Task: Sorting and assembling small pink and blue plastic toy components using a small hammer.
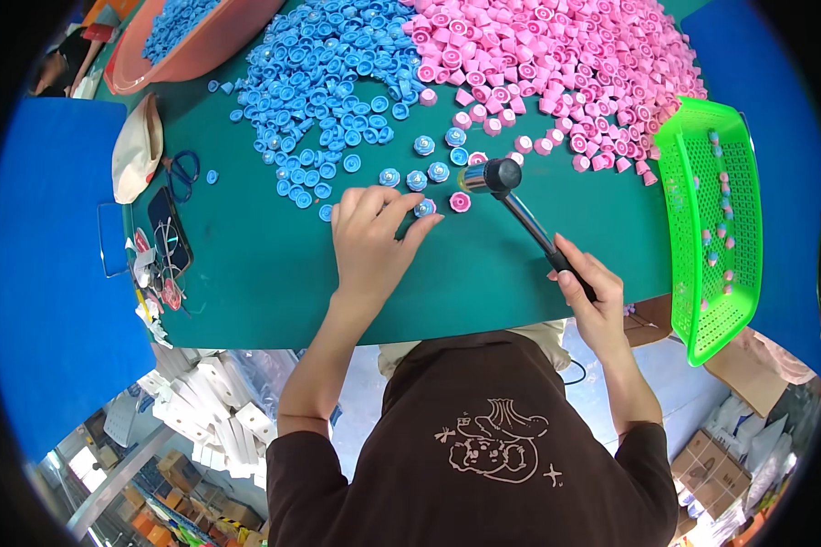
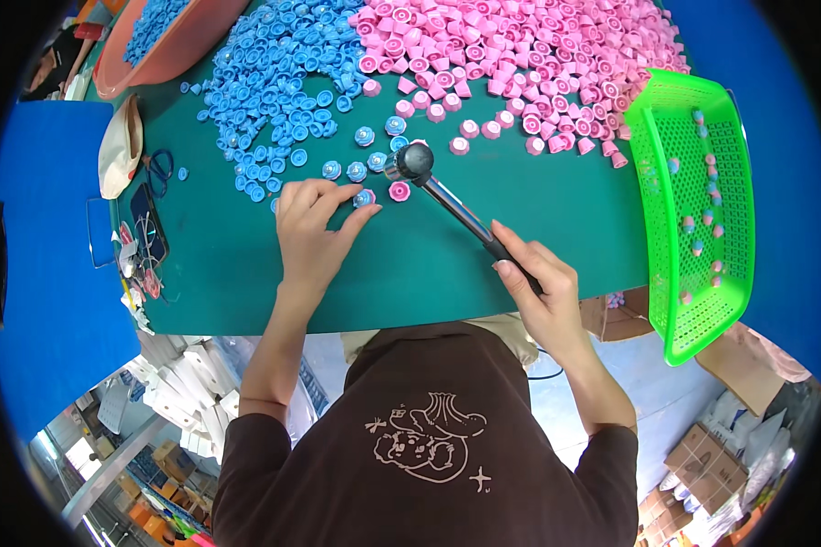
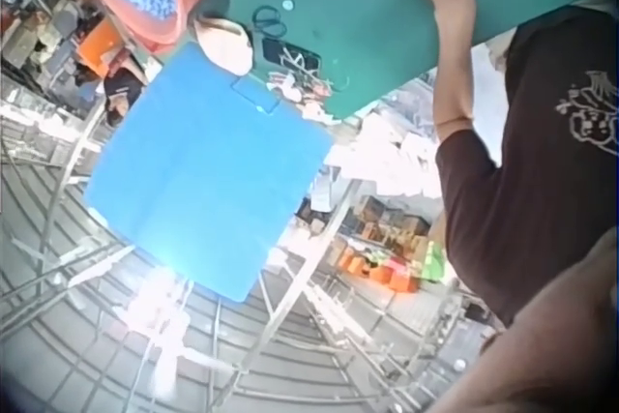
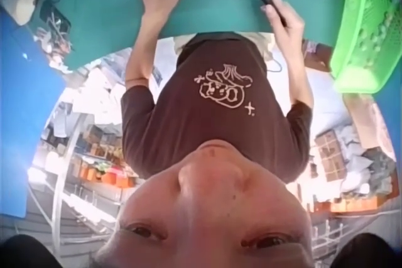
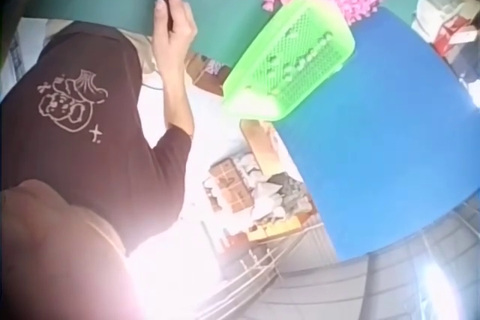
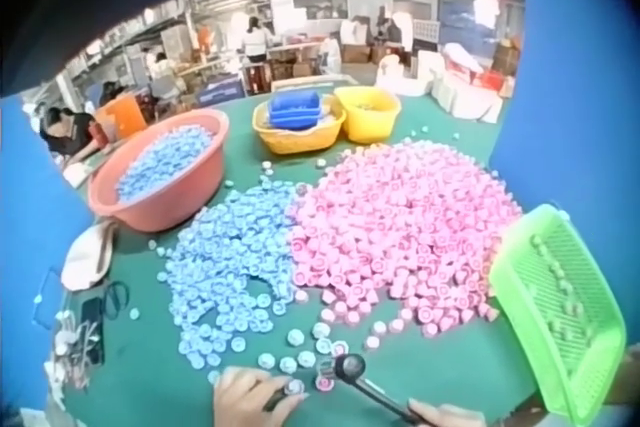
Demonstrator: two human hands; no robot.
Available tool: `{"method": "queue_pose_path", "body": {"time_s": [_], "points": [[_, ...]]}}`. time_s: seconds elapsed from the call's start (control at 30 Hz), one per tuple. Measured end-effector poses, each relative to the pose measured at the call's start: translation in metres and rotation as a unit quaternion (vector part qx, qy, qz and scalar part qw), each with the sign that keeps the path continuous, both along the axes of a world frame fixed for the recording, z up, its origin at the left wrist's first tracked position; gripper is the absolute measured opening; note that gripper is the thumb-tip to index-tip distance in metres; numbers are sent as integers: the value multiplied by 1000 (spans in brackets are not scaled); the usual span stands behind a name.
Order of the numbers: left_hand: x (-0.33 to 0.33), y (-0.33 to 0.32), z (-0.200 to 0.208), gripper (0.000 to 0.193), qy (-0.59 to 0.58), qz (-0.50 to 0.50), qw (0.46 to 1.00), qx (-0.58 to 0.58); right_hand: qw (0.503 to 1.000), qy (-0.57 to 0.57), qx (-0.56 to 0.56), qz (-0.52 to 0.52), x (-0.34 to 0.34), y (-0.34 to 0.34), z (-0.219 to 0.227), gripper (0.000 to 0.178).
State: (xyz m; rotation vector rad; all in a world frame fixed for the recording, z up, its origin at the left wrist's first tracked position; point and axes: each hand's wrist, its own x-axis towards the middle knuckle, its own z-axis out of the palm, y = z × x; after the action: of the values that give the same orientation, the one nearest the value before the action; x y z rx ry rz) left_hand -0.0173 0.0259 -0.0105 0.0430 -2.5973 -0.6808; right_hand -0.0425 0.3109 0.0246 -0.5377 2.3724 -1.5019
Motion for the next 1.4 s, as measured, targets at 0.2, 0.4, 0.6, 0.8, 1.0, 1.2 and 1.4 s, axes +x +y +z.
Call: {"method": "queue_pose_path", "body": {"time_s": [0.2,0.4,0.6,0.8,1.0,1.2,1.4], "points": [[-1,1,-2,29,-1,2,1000,-7,999,12,19,31,0,-2,-3,37],[3,-7,11,34,-12,8,1000,-21,993,83,52,63,-1,-16,16,42],[5,-49,33,23,12,54,998,5,976,87,158,124,-8,-27,26,44],[-62,-112,37,14,31,119,992,15,992,104,43,63,-16,-20,16,39],[-134,-144,13,20,14,43,999,-3,998,20,-27,-52,-21,-14,5,40],[-146,-141,20,24,-84,-18,992,-92,998,-6,-5,-59,-19,2,-6,40],[-165,-159,23,23,-92,-7,996,14,998,-19,-22,-56,-22,-4,-4,40]]}}
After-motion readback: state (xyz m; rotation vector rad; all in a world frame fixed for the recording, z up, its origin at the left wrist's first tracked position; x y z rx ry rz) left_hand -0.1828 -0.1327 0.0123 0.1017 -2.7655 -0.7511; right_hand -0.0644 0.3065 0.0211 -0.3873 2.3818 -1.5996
